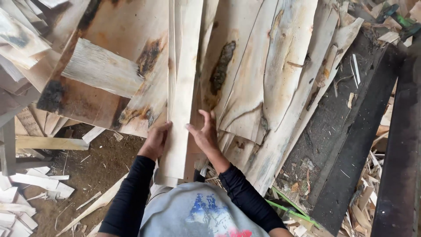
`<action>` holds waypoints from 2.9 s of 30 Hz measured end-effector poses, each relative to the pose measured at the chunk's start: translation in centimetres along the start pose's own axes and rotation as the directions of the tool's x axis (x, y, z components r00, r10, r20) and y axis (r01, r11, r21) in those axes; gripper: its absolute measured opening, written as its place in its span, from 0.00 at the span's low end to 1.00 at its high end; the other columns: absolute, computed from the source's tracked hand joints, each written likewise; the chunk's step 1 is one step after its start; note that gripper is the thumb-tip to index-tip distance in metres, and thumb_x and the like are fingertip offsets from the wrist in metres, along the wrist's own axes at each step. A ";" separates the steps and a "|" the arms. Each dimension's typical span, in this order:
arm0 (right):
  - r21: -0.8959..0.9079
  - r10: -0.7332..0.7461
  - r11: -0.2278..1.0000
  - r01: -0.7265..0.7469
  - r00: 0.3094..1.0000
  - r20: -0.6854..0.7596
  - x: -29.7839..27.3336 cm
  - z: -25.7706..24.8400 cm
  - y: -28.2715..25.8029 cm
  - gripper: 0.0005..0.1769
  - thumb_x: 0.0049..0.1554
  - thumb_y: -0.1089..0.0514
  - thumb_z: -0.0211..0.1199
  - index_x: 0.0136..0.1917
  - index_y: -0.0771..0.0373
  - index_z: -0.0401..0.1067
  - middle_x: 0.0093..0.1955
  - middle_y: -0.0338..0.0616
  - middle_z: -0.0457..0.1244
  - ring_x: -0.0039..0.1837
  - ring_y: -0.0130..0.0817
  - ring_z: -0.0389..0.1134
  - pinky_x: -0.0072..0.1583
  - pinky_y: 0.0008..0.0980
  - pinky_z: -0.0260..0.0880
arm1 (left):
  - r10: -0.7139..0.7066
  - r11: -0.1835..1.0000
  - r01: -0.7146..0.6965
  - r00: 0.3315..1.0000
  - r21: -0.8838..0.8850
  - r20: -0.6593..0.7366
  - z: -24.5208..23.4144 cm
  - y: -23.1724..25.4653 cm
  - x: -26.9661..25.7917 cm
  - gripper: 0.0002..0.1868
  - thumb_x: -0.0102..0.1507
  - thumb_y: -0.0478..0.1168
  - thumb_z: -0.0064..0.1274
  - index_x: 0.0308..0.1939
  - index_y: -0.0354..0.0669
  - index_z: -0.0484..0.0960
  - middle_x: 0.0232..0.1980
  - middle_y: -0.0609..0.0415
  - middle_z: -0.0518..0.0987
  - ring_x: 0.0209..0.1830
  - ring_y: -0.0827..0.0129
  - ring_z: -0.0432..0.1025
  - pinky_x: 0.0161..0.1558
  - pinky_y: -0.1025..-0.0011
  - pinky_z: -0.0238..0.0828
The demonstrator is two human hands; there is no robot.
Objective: Trimming and cutting wood veneer strips and sheets using a manual lever-operated shear.
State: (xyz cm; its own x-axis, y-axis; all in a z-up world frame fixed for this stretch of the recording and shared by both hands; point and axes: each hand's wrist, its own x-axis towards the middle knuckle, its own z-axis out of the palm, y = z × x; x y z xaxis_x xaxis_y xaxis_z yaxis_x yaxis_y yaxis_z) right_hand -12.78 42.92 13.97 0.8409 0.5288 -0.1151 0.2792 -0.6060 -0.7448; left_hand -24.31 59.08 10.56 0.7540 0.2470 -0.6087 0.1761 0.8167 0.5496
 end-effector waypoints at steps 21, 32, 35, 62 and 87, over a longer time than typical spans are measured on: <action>0.315 -0.005 0.949 -0.011 0.999 0.051 -2.2 3.2 -6.7 0.44 0.52 0.59 0.69 0.76 0.73 0.55 0.67 0.56 0.66 0.66 0.40 0.69 0.65 0.34 0.68 | 0.290 0.957 -0.288 0.954 -0.032 0.071 1.8 0.4 -4.0 0.27 0.69 0.52 0.49 0.60 0.32 0.71 0.55 0.44 0.80 0.54 0.66 0.74 0.57 0.66 0.75; 0.531 -0.355 0.816 0.229 0.923 0.147 -0.7 4.3 -17.6 0.47 0.56 0.64 0.64 0.82 0.71 0.44 0.76 0.57 0.57 0.72 0.40 0.63 0.69 0.35 0.64 | 0.526 0.850 -0.523 0.848 0.065 -0.061 0.1 8.3 -10.3 0.21 0.71 0.49 0.49 0.58 0.34 0.74 0.49 0.52 0.82 0.44 0.75 0.75 0.46 0.73 0.76; 0.608 -0.490 0.741 0.284 0.848 0.200 1.3 5.8 -22.4 0.50 0.57 0.65 0.64 0.84 0.71 0.40 0.78 0.58 0.55 0.74 0.41 0.61 0.71 0.35 0.62 | 0.646 0.750 -0.655 0.755 -0.092 -0.111 -0.7 12.6 -12.5 0.21 0.72 0.48 0.50 0.59 0.33 0.73 0.50 0.51 0.82 0.46 0.76 0.75 0.46 0.75 0.76; 0.198 -0.166 0.978 -0.073 0.312 0.935 -2.4 17.8 -20.9 0.38 0.57 0.52 0.67 0.77 0.60 0.61 0.74 0.44 0.64 0.68 0.33 0.68 0.70 0.35 0.69 | 0.695 0.585 -0.576 -0.007 0.571 -0.719 -39.3 16.4 -12.6 0.47 0.71 0.54 0.53 0.82 0.37 0.41 0.80 0.31 0.53 0.77 0.44 0.55 0.72 0.49 0.59; 0.443 0.192 0.882 -0.165 0.981 -0.018 -5.1 7.0 3.5 0.21 0.61 0.61 0.62 0.68 0.66 0.70 0.57 0.46 0.70 0.56 0.30 0.70 0.58 0.29 0.74 | 0.822 0.267 -0.273 0.565 0.924 -0.070 -14.0 9.4 1.0 0.24 0.72 0.50 0.53 0.62 0.34 0.78 0.59 0.40 0.81 0.57 0.54 0.77 0.56 0.58 0.74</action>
State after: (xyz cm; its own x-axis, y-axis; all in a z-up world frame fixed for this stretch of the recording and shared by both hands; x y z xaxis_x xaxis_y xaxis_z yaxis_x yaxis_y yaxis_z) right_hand -19.36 42.21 7.34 0.8872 0.3915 -0.2442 -0.0974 -0.3583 -0.9285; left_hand -30.75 74.29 7.06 0.5261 0.8477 0.0678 0.4258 -0.3316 0.8419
